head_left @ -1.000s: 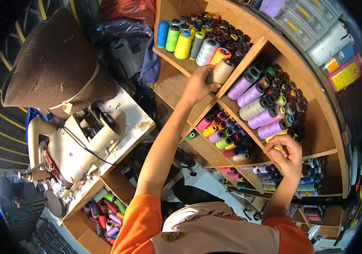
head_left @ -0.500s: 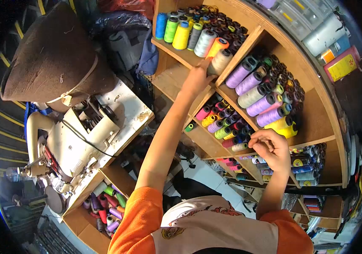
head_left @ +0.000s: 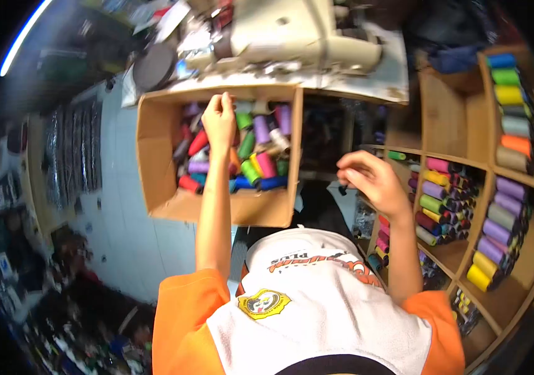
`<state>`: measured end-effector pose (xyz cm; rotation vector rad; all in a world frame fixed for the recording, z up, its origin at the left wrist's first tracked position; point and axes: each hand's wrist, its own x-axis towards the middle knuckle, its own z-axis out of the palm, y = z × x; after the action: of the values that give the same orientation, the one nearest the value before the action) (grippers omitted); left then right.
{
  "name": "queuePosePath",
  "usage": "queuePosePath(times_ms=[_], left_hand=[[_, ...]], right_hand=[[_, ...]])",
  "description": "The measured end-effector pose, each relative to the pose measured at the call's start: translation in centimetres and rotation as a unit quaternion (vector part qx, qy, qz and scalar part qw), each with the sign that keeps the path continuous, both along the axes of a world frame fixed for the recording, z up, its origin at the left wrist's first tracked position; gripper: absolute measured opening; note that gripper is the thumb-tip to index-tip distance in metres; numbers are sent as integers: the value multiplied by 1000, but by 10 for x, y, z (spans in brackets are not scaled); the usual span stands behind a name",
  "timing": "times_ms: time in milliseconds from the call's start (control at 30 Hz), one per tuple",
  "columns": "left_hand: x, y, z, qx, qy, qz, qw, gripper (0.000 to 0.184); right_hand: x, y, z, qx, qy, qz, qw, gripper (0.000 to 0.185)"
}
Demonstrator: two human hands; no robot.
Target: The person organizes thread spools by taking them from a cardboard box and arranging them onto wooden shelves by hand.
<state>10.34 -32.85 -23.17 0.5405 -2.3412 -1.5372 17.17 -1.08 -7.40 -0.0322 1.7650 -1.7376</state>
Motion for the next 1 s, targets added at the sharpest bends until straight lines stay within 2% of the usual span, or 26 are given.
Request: queuePosePath(times_ms=[67,100,133,167,200,233,300,333,367,400,467,500,533,600,633,700,733,800,833,867,933,967,1000], left_hand=[[43,-61,-45,-146,-86,14,985,28],[68,-83,-67,-158,-160,-38,974,28],[96,-109,-122,-224,-260,-104,934,27],[118,-114,-129,-243,-342,-217,882,36],[152,-136,-200,-263,-373,-324,829,39],[167,-120,-158,-293,-438,-315,789,46],[166,-120,-171,-245,-469,-328,782,52],[166,-121,-177,-222,-484,-335,777,55],[156,-120,-176,-153,-523,-363,756,66],[155,-114,-171,-149,-532,-342,760,70],[146,-97,-161,-145,-544,-293,773,78],[145,-85,-151,-183,-575,-277,748,91],[147,-78,-147,-218,-577,-284,734,93],[143,-57,-135,-264,-657,-269,653,86],[144,-56,-144,-262,-649,-275,659,84],[148,-55,-161,-253,-636,-281,673,80],[150,-52,-159,-258,-640,-276,669,84],[143,-51,-155,-274,-644,-259,666,91],[142,-49,-147,-287,-639,-247,670,89],[149,-48,-153,-303,-630,-250,670,89],[157,-46,-172,-338,-609,-258,669,89],[158,-40,-177,-340,-607,-272,665,78],[158,-33,-176,-389,-591,-290,645,71]], right_hand=[[-14,-60,-60,-21,-13,82,996,19],[-18,-91,-83,20,30,112,993,20],[-19,-124,-107,62,74,141,985,21],[-19,-154,-134,128,146,182,964,23],[-20,-181,-161,192,221,219,931,26],[-17,-203,-185,277,220,246,902,25],[-8,-229,-220,417,166,331,830,27],[6,-231,-243,456,152,365,798,27],[25,-224,-274,493,139,399,761,27],[39,-215,-298,529,125,430,720,28],[64,-191,-317,537,143,431,711,29],[67,-188,-321,541,152,427,708,30],[58,-192,-323,533,140,440,709,31],[49,-194,-325,513,99,468,713,33],[40,-196,-324,505,108,475,712,38],[11,-203,-307,482,69,421,766,43],[3,-206,-291,466,48,394,791,45],[-14,-206,-269,419,96,254,866,48],[-21,-209,-260,396,145,188,887,52],[-28,-203,-249,370,121,175,904,56],[-37,-196,-233,374,189,130,899,57],[-41,-193,-226,352,169,105,915,57],[-41,-191,-217,330,145,83,929,57]])
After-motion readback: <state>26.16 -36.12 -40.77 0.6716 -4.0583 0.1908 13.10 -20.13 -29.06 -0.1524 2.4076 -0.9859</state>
